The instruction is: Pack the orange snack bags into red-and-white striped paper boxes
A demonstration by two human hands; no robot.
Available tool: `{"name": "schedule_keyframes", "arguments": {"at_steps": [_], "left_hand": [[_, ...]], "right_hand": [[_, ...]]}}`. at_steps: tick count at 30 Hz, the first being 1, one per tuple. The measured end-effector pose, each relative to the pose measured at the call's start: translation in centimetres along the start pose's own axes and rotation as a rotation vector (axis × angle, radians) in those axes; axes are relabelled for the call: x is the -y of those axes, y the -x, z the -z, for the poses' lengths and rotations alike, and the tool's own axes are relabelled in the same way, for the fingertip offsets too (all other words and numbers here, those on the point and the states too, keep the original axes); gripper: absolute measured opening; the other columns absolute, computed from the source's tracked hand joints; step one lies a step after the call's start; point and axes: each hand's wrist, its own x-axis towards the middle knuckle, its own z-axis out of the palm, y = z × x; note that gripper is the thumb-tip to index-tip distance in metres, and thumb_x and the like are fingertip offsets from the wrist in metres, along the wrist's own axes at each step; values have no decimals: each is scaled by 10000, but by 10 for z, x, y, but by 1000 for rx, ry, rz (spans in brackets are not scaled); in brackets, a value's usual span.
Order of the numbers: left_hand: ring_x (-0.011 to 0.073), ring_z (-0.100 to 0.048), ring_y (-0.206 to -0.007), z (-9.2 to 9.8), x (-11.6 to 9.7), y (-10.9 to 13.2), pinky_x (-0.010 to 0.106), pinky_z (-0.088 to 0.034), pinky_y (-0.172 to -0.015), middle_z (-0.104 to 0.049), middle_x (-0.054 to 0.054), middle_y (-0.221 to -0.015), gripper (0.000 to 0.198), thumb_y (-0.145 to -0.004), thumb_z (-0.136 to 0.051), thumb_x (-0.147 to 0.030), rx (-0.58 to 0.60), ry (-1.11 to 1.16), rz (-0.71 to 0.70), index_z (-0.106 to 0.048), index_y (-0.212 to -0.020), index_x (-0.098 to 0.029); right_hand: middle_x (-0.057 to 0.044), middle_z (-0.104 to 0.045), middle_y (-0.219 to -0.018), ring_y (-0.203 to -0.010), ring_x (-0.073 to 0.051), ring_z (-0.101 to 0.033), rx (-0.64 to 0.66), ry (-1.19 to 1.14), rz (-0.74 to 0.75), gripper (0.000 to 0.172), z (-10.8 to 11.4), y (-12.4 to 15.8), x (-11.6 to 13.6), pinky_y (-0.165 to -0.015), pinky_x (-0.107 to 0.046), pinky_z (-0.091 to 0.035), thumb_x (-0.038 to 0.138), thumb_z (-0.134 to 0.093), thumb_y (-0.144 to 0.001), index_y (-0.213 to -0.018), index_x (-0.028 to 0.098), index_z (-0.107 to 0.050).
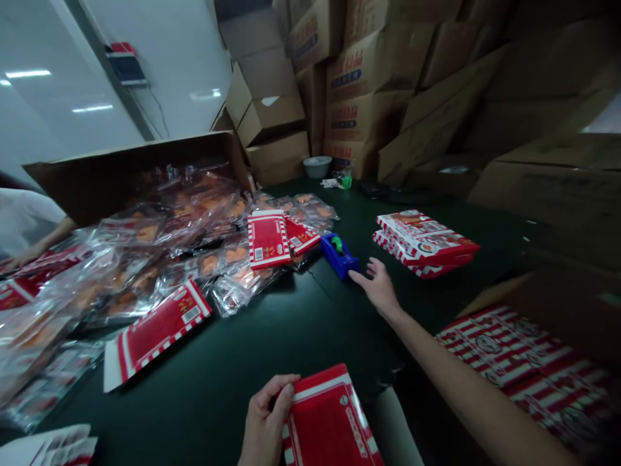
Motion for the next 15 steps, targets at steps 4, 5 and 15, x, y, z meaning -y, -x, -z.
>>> {"name": "schedule_keyframes", "arguments": {"at_steps": [4,5,15], "left_hand": [[261,-648,-899,1,3,-7,307,-514,-773,-733,62,-910,514,-700,-650,-649,-57,-28,-12,-758,-881,-180],[265,-648,-911,1,3,-9,311,-514,-790,-735,63,-913,522,-691,-652,-660,-67,-35,-16,-761,-872,-183],[251,-653,-902,2,5,-18,285,-518,-784,-738,61,-905,534,-700,-637,-678,-53,26,-35,-767,-887,-196]], "right_hand": [[-141,-506,-1347,-1275,-317,-448,-18,183,76,731,-19,-43,3,-1080,-488,-336,256,-791,-655,-1309,144,-482],[-125,-534,-1310,-1237,-299,-482,1,220,80,591,-19,-48,4,-1048,-497,-368,256,-755,-726,-1258,145,-523],[-72,-622,-1103,-912,-188,-630,130,277,-159,286,-16,-74,31,-770,-375,-550,334,-580,-925,-1140,145,-588]]}}
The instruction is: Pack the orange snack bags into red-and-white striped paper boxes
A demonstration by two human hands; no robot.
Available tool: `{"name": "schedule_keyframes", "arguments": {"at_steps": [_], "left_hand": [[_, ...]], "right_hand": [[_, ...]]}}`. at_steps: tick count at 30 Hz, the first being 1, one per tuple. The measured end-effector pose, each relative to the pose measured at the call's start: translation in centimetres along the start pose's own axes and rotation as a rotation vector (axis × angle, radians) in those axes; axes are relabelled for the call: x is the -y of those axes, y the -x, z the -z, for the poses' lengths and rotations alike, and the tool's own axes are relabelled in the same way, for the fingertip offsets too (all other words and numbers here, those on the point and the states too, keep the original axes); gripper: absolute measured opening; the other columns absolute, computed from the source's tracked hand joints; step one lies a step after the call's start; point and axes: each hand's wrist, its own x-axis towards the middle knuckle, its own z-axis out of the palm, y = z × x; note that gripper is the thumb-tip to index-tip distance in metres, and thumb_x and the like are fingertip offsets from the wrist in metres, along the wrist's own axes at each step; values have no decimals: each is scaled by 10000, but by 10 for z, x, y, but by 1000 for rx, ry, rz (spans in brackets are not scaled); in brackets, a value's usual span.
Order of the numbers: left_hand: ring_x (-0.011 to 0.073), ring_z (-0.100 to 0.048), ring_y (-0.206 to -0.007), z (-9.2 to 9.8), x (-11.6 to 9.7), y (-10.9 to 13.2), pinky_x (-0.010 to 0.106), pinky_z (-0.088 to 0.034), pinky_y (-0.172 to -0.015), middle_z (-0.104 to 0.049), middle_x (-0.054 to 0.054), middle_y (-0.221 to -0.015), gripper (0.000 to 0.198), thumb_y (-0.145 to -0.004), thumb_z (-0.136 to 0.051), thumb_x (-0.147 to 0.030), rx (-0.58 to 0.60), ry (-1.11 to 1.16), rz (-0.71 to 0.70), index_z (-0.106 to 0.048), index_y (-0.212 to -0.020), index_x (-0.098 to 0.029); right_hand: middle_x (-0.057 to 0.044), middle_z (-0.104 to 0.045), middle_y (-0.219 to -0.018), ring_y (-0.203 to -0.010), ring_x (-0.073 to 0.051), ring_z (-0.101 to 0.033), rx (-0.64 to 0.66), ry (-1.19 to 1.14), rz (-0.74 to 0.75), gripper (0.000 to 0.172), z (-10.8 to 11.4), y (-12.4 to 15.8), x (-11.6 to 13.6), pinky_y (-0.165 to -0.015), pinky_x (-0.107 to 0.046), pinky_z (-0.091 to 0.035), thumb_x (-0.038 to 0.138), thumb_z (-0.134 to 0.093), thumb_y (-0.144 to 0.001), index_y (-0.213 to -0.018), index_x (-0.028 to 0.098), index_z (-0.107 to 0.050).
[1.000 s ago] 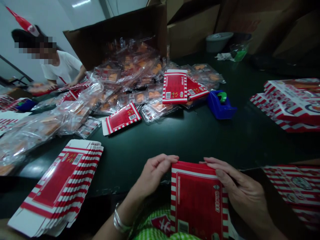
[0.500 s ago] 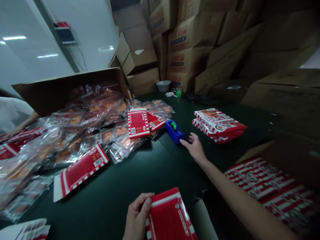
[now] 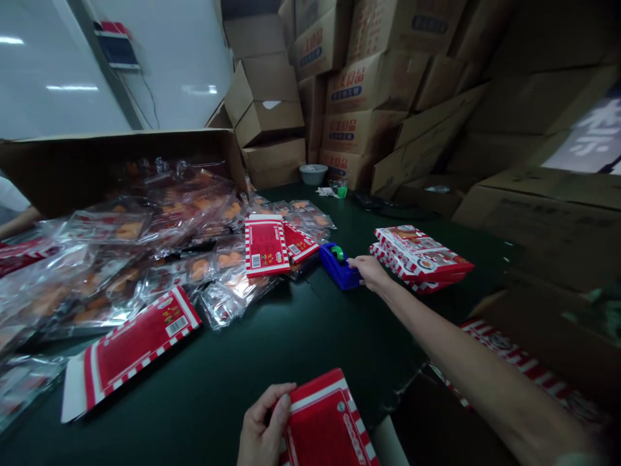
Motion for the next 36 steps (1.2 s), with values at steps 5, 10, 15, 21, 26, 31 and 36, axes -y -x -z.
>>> {"name": "schedule_keyframes", "arguments": {"at_steps": [5,10,15,21,26,31,36], "left_hand": [[266,-659,-922,2,7,-4,306,-530,-792,-740,66,-946,576,-681,-623,-703,-30,24,36,-757,-902,-189],[291,-648,-1008,10,9,-7,321,-546,-799,-720,80,-1062,624,-691,-614,-705,50,53,132,-724,-1008,-179],[303,-666,-976,12,7,-5,347,-567,-767,-712,84,-1099,618,-676,-652,-687,70,143,211,-709,-1042,-193],[329,-645,-1036,11,4,-7,358,-571,-768,-720,96,-1076,616,-657,-675,-680,85,159,199,-715,-1027,-189],[281,-666,-936,1,2,-3,315,-557,-726,-724,85,-1022,603,-696,-622,-683,-4,97,123,-710,-1004,-172],[224,-666,-782,-9,-18,5,264,-530,-613,-711,67,-890,437,-730,-679,-557,-17,127,73,-697,-897,-154],[150,-643,-731,4,-74,9,226,-523,-644,-695,36,-824,181,-823,-660,-333,-71,86,-388,-711,-882,-169]], "right_hand": [[-63,-620,-1091,-899,-180,-623,-6,-127,9,256,7,20,8,-754,-351,-547,339,-574,-927,-1092,146,-604],[-33,-644,-902,-757,-145,-636,152,-270,-145,213,17,49,5,-672,-321,-554,328,-578,-927,-1002,132,-610],[-30,-653,-923,-883,-179,-658,159,-513,-140,191,4,69,-4,-754,-379,-564,318,-534,-947,-897,147,-604],[-39,-650,-942,-840,-159,-644,144,-584,-132,174,-13,72,-27,-734,-342,-560,285,-566,-936,-992,128,-614],[-41,-642,-965,-777,-139,-632,89,-478,-159,217,-22,63,-38,-679,-307,-554,312,-566,-937,-1050,131,-606],[-53,-632,-1018,-805,-147,-629,25,-333,-242,239,-28,52,-32,-681,-310,-555,312,-574,-932,-1096,140,-595],[-9,-617,-845,-633,-93,-578,48,-325,-242,195,-15,57,-4,-548,-229,-505,306,-577,-931,-983,121,-603]]}}
